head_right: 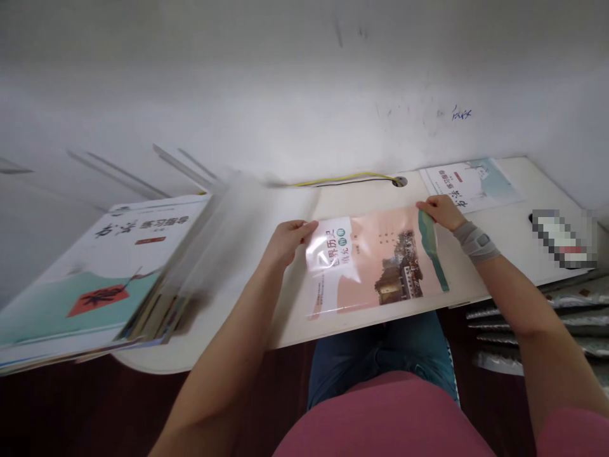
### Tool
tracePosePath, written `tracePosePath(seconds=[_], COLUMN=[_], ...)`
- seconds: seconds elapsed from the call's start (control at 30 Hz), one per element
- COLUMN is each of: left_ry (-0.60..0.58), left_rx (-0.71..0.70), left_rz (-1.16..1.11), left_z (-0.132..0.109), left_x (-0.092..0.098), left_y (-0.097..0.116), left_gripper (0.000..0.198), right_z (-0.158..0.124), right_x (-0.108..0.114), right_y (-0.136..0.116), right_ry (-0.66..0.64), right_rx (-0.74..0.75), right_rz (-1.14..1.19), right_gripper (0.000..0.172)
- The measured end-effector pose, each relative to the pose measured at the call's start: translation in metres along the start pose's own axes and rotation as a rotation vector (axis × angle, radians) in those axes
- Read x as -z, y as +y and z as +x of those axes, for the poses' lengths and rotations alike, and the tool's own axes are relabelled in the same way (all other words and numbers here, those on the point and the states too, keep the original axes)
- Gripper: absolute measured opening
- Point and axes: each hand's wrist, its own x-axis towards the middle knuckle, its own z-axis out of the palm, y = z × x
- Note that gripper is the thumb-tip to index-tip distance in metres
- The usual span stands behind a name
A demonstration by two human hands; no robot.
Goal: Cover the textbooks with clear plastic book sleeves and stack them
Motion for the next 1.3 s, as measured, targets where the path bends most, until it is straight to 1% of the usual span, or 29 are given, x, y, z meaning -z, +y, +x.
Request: tracePosePath(seconds=[0.07,0.1,0.13,0.17,0.2,0.23,0.27,0.33,0.4,0.43,0.5,0.53,0.57,0.6,0.63,0.7,0.73,0.8,0.9,0.97,1.03,1.1,1.17,1.23,1.3], left_ry=[0.016,0.037,0.072,0.113,0.143,0.148,0.121,-0.006,-0.129,-0.155,-0.157,-0.144,-0.13,-0.124,-0.126,-0.133,-0.137,-0.143,-0.123,-0.082,-0.024,0.035,0.081,0.101,0.105], left_rx=[0.024,0.026,0.011,-0.027,-0.093,-0.181,-0.283,-0.465,-0.567,-0.589,-0.609,-0.615,-0.621,-0.632,-0.64,-0.644,-0.64,-0.626,-0.625,-0.622,-0.563,-0.463,-0.375,-0.294,-0.211], left_rz=[0.107,0.144,0.21,0.296,0.392,0.486,0.566,0.645,0.671,0.683,0.702,0.705,0.704,0.7,0.697,0.686,0.676,0.642,0.576,0.54,0.538,0.581,0.622,0.561,0.437], left_z=[0.005,0.007,0.007,0.005,0.003,0.001,-0.003,-0.01,-0.016,-0.018,-0.021,-0.021,-0.021,-0.02,-0.019,-0.017,-0.015,-0.013,-0.01,-0.009,-0.01,-0.01,-0.007,-0.001,0.006], left_x=[-0.006,-0.009,-0.013,-0.018,-0.024,-0.03,-0.038,-0.056,-0.073,-0.08,-0.089,-0.092,-0.093,-0.094,-0.093,-0.09,-0.088,-0.082,-0.068,-0.058,-0.049,-0.044,-0.043,-0.044,-0.045], left_y=[0.002,0.004,0.006,0.009,0.013,0.016,0.02,0.028,0.032,0.033,0.033,0.032,0.03,0.028,0.026,0.022,0.019,0.012,0.0,-0.009,-0.014,-0.015,-0.011,-0.005,0.002], left_gripper=[0.028,0.022,0.019,0.025,0.035,0.042,0.046,0.048,0.053,0.056,0.06,0.06,0.06,0.059,0.059,0.056,0.055,0.053,0.05,0.046,0.042,0.04,0.04,0.039,0.037], right_z=[0.01,0.014,0.017,0.02,0.022,0.023,0.022,0.021,0.017,0.014,0.009,0.006,0.003,0.0,-0.002,-0.005,-0.006,-0.008,-0.012,-0.016,-0.02,-0.023,-0.024,-0.024,-0.024], right_x=[-0.015,-0.021,-0.027,-0.032,-0.036,-0.038,-0.038,-0.036,-0.033,-0.032,-0.036,-0.041,-0.049,-0.058,-0.067,-0.084,-0.088,-0.089,-0.074,-0.064,-0.06,-0.062,-0.067,-0.071,-0.073], right_y=[-0.002,-0.003,-0.004,-0.005,-0.006,-0.006,-0.007,-0.008,-0.014,-0.02,-0.035,-0.045,-0.056,-0.065,-0.073,-0.08,-0.077,-0.06,-0.016,0.011,0.027,0.032,0.03,0.027,0.025], right_ry=[-0.014,-0.022,-0.028,-0.03,-0.033,-0.035,-0.038,-0.042,-0.03,-0.003,0.047,0.059,0.039,0.002,-0.043,-0.103,-0.119,-0.125,-0.093,-0.049,-0.012,0.018,0.035,0.036,0.032], right_rx=[-0.097,-0.121,-0.133,-0.139,-0.147,-0.154,-0.161,-0.178,-0.201,-0.18,-0.048,0.072,0.197,0.31,0.447,0.548,0.571,0.563,0.508,0.468,0.426,0.381,0.352,0.339,0.326], right_rz=[-0.144,-0.196,-0.23,-0.254,-0.282,-0.309,-0.335,-0.378,-0.415,-0.442,-0.495,-0.512,-0.511,-0.495,-0.464,-0.436,-0.423,-0.403,-0.387,-0.385,-0.404,-0.433,-0.455,-0.468,-0.476], right_gripper=[0.05,0.048,0.045,0.042,0.04,0.039,0.039,0.041,0.043,0.043,0.039,0.037,0.036,0.037,0.042,0.049,0.051,0.054,0.058,0.06,0.063,0.064,0.063,0.062,0.063])
